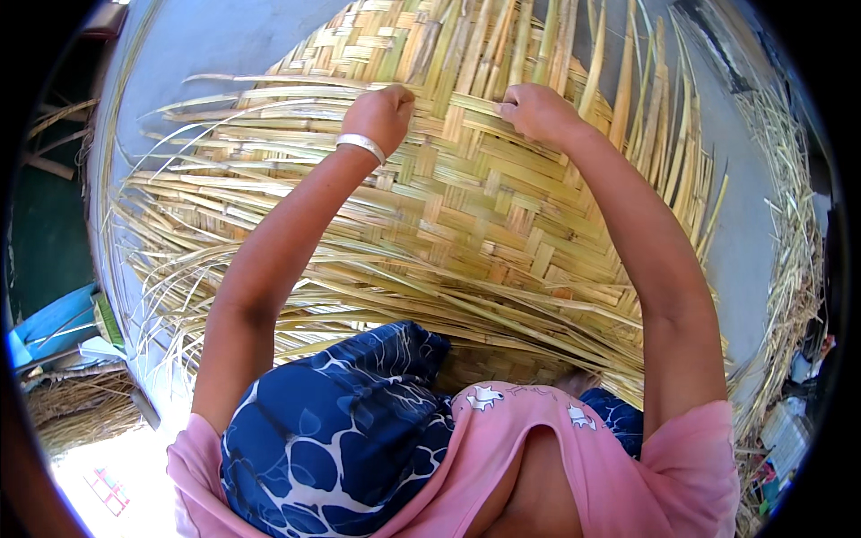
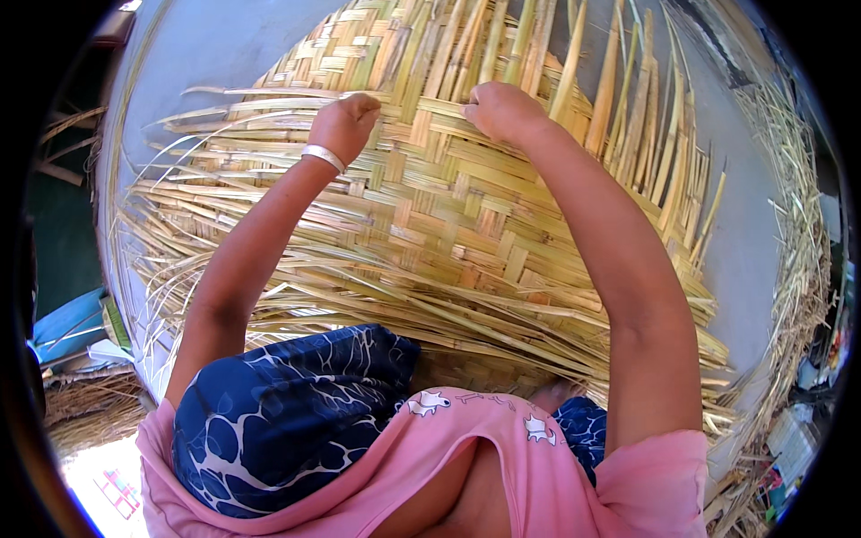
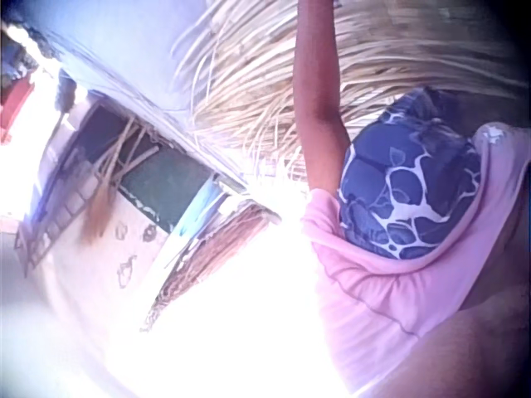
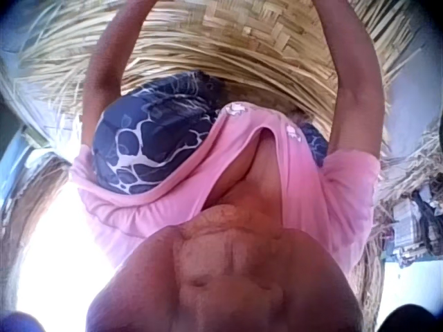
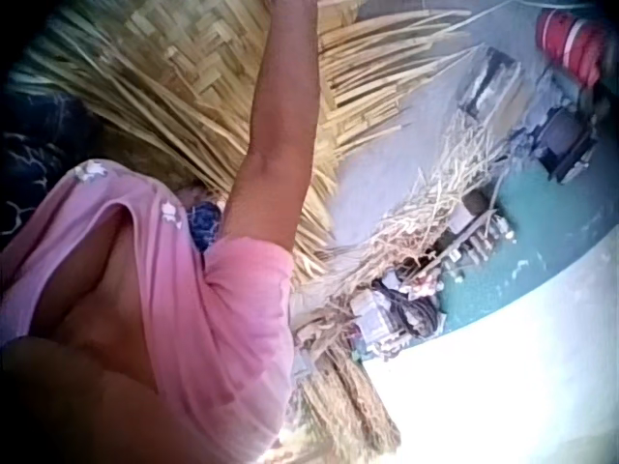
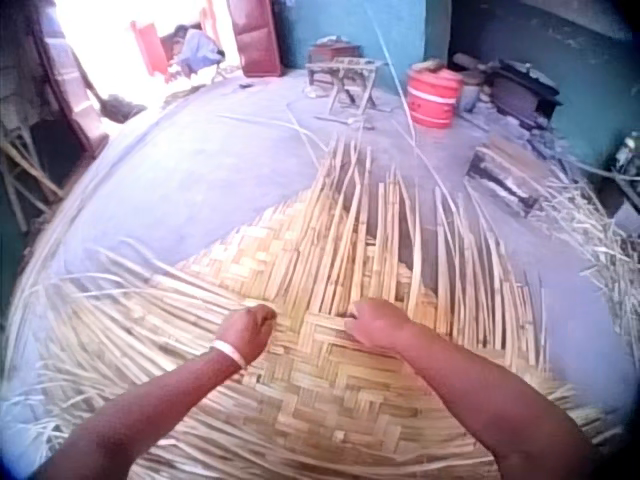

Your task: The person weaves a large mat using dried palm leaves, interlacing strips by hand while sitting on the floor. The person repeatedly pulls, aligns, and presses the leaf strips to form a tight woven pattern.

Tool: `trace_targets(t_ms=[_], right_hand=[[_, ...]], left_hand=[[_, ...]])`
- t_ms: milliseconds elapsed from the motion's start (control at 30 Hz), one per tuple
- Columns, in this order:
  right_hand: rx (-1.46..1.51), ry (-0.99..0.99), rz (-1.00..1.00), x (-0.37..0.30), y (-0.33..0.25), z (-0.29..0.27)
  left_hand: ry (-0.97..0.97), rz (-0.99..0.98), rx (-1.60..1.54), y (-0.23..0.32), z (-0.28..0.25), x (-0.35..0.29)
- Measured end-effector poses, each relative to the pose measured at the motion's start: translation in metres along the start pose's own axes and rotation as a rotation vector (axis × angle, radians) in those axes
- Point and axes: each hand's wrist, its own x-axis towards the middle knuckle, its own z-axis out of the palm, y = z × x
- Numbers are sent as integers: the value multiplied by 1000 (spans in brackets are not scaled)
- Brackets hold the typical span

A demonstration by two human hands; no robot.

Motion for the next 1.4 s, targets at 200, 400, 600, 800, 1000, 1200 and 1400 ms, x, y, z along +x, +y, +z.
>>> trace_targets(t_ms=[200, 400, 600, 800, 1000, 1200, 1400], right_hand=[[347, -121, 87, -42, 69, -22], [540, -16, -46, -77, 88, -30], [998, 272, 207, -57, 107, -23], [611, 331, 238, -17, 115, -17], [694, 238, 119, 4, 94, -24], [762, 306, 173, 15, 112, -7], [528, 324, 285, 30, 102, -21]], left_hand=[[-132, 533, -103, 62, 40, 27], [-528, 380, 20, 85, 41, 60], [-417, 27, -8, 100, 41, 62], [-248, -119, -232, 70, 67, 63], [-295, -138, -417, 46, 88, 71], [-309, -139, -457, 50, 84, 70], [-339, -141, -500, 42, 84, 71]])
